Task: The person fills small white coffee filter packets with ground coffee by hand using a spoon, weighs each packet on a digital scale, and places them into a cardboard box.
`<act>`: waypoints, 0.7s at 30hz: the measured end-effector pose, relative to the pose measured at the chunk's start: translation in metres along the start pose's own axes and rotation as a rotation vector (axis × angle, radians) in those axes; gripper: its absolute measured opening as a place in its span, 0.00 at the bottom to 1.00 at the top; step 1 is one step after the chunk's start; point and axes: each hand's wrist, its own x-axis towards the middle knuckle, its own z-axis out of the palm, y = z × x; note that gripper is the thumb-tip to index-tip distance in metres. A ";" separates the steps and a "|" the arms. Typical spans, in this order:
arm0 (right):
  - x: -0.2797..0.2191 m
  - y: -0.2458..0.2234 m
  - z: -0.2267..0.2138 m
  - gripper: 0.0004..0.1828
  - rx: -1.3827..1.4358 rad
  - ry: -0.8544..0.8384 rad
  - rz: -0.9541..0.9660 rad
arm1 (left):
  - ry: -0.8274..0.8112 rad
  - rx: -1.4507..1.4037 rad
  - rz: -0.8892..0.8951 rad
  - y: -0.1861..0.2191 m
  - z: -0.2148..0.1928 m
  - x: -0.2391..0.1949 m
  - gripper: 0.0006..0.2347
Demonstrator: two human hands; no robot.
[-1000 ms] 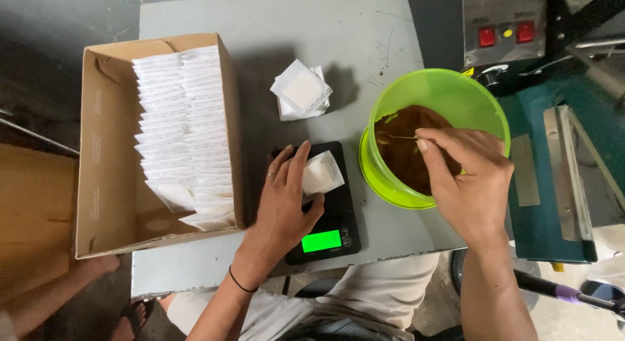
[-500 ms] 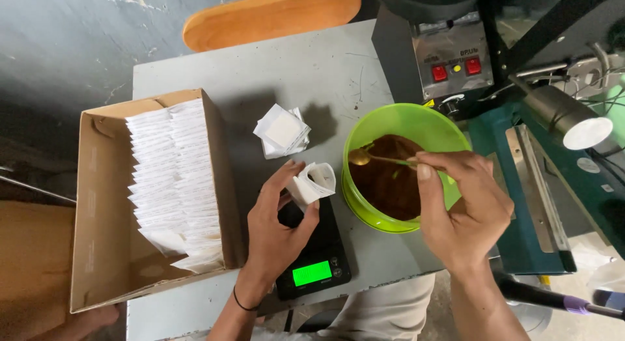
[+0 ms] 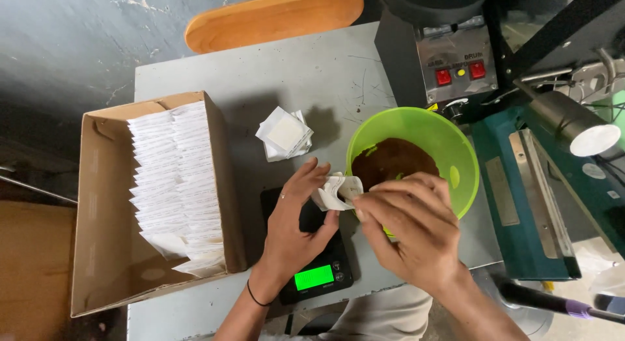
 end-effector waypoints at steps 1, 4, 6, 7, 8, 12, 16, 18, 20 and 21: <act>-0.001 0.000 0.002 0.02 0.001 0.000 0.000 | 0.000 0.000 -0.001 -0.001 0.000 0.000 0.13; -0.005 0.003 0.008 0.03 0.110 0.020 0.250 | -0.012 0.013 0.025 -0.001 -0.003 0.001 0.13; -0.010 0.007 0.010 0.02 0.097 0.110 0.405 | -0.012 0.061 -0.020 0.000 -0.005 0.003 0.13; -0.010 0.006 0.010 0.02 0.099 0.110 0.403 | -0.010 0.063 -0.020 -0.001 -0.005 0.003 0.13; -0.011 0.006 0.010 0.03 0.101 0.133 0.467 | 0.006 0.066 -0.037 -0.001 -0.006 0.002 0.13; -0.009 0.006 0.010 0.03 0.105 0.166 0.499 | 0.024 0.040 -0.085 -0.005 -0.006 0.001 0.15; -0.011 0.007 0.009 0.03 0.100 0.152 0.480 | 0.034 0.037 -0.127 -0.007 -0.006 -0.002 0.15; -0.011 0.009 0.010 0.03 0.102 0.139 0.408 | 0.036 0.032 -0.141 -0.007 -0.005 -0.002 0.15; -0.010 0.009 0.011 0.03 0.081 0.136 0.386 | 0.040 0.028 -0.142 -0.008 -0.005 -0.002 0.15; -0.009 0.008 0.011 0.04 0.060 0.134 0.364 | 0.043 0.024 -0.142 -0.008 -0.005 -0.002 0.15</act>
